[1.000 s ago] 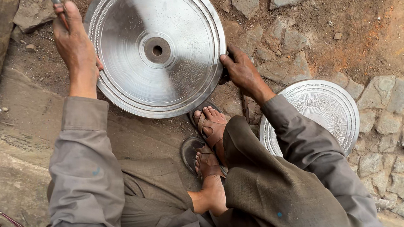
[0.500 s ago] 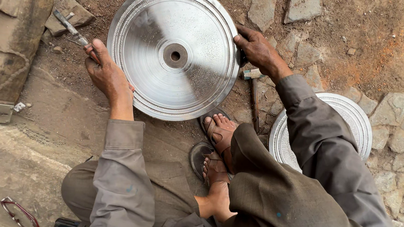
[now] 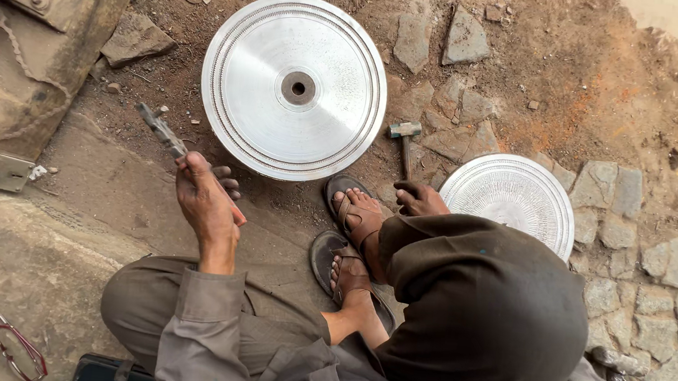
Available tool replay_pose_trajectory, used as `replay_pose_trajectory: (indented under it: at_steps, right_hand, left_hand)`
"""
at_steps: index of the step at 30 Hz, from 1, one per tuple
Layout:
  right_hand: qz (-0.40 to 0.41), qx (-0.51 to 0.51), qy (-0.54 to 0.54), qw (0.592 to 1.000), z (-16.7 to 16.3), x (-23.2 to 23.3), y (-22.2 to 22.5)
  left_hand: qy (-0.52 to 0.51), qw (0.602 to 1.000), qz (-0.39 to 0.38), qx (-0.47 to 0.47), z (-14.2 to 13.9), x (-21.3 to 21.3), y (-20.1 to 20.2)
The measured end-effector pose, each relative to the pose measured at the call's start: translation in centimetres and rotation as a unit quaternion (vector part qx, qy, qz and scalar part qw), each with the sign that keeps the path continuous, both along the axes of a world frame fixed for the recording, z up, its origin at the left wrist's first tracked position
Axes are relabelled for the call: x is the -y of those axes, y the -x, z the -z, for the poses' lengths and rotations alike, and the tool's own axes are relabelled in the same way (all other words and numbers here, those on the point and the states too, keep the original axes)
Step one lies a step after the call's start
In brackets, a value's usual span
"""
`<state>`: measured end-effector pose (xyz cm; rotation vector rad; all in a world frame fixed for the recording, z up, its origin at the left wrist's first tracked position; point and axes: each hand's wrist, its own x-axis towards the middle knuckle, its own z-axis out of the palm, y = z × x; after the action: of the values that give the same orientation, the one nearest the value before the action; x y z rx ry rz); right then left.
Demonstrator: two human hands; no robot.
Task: The person sits on the ground and uses a hammer and pliers to repeatedly strike the edge of a large circular metal object. The person adjusts the position of the pliers and the metal object periodically while continuing to hammer.
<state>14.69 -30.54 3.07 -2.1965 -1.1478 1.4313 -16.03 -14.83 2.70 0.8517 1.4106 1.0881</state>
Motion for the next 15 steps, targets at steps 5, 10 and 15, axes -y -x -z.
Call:
replay_pose_trajectory:
  at_steps: [5,10,15]
  right_hand:
    - [0.144,-0.032,-0.014,0.989,-1.5,4.3,-2.4]
    - [0.283,-0.009,-0.144,0.948,-9.3,8.2,-9.9]
    - [0.194,0.135,-0.281,0.93,-22.7,12.0,-11.8]
  left_hand:
    - [-0.013,0.995,0.096,0.007,-0.8,4.3,-0.8]
    - [-0.03,0.999,0.031,0.026,-2.3,3.5,0.0]
    - [-0.064,0.994,-0.052,0.068,-4.0,2.6,0.9]
